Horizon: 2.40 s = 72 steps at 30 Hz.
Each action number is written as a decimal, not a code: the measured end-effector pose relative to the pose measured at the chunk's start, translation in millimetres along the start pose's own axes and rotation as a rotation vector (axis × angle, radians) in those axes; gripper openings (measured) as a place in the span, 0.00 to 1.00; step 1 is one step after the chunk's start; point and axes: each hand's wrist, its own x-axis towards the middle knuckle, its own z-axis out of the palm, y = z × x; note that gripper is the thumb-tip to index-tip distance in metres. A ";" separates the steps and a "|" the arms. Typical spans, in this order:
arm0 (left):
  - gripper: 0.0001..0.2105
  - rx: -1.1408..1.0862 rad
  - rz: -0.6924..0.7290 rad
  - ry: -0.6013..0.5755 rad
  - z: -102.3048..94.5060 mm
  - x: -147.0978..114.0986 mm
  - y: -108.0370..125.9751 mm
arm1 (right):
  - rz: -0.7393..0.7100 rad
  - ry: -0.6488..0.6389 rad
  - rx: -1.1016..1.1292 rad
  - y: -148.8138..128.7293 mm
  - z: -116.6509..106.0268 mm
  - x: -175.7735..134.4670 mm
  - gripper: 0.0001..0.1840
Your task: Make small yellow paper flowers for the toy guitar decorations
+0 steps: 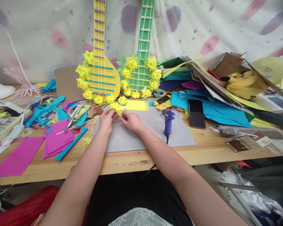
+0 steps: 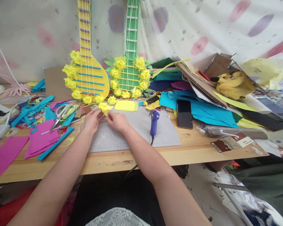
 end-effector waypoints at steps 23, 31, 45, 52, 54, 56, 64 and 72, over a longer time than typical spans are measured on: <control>0.04 -0.151 0.002 0.205 -13.7 18.5 15.8 | 0.044 0.097 0.232 11.3 -3.6 2.6 0.12; 0.06 0.084 -0.138 -0.115 -2.6 0.0 7.6 | 0.233 0.210 1.125 18.6 -2.3 13.9 0.17; 0.06 0.204 0.164 -0.079 1.8 -2.6 -16.5 | 0.538 0.314 1.483 24.8 -2.2 16.8 0.11; 0.09 0.568 0.563 -0.101 0.4 -12.6 -17.9 | 0.622 0.295 1.493 24.5 -3.6 17.8 0.09; 0.10 0.611 0.623 -0.092 0.5 -13.2 -16.9 | 0.616 0.291 1.490 24.2 -3.6 17.4 0.10; 0.09 0.647 0.660 -0.095 0.6 -12.4 -17.2 | 0.616 0.293 1.502 24.0 -3.4 17.1 0.10; 0.07 0.613 0.616 -0.165 3.1 -14.4 -19.4 | 0.605 0.289 1.503 24.0 -1.7 17.1 0.10; 0.13 0.599 0.596 -0.038 7.3 -17.5 -15.6 | 0.501 0.292 1.364 20.7 3.3 16.0 0.10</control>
